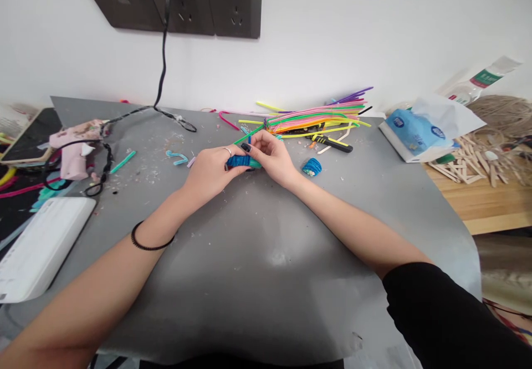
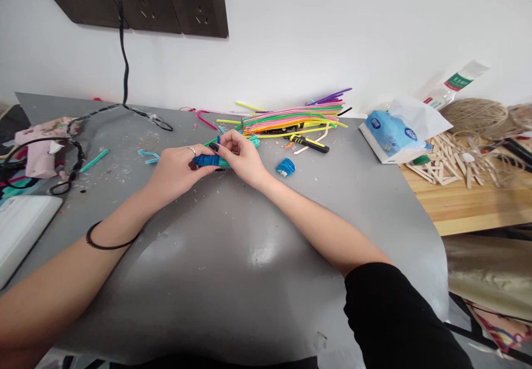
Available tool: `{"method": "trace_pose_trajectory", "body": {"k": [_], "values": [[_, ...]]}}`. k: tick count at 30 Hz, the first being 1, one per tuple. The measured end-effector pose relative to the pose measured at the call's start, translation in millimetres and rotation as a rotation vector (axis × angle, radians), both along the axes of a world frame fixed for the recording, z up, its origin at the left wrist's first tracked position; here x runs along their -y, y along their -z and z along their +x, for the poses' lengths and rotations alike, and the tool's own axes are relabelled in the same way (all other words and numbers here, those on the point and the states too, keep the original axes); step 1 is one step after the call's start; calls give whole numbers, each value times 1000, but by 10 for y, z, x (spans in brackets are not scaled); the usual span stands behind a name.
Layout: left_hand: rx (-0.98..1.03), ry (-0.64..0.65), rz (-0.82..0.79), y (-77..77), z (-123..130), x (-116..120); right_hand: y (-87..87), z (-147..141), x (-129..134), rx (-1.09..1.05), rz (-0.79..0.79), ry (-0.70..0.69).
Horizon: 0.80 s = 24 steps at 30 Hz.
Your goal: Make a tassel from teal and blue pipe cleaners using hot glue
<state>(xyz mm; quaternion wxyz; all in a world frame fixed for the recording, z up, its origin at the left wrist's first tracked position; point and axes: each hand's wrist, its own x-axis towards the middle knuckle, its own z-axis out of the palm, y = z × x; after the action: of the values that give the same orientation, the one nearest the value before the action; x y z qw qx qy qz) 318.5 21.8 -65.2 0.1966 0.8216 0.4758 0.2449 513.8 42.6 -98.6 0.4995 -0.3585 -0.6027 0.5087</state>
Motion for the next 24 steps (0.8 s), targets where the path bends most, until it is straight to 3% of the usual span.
{"method": "trace_pose_trajectory", "body": {"k": [24], "values": [[-37,13,25,14,-11,2,-7,-9,4,14,-9,5]]}}
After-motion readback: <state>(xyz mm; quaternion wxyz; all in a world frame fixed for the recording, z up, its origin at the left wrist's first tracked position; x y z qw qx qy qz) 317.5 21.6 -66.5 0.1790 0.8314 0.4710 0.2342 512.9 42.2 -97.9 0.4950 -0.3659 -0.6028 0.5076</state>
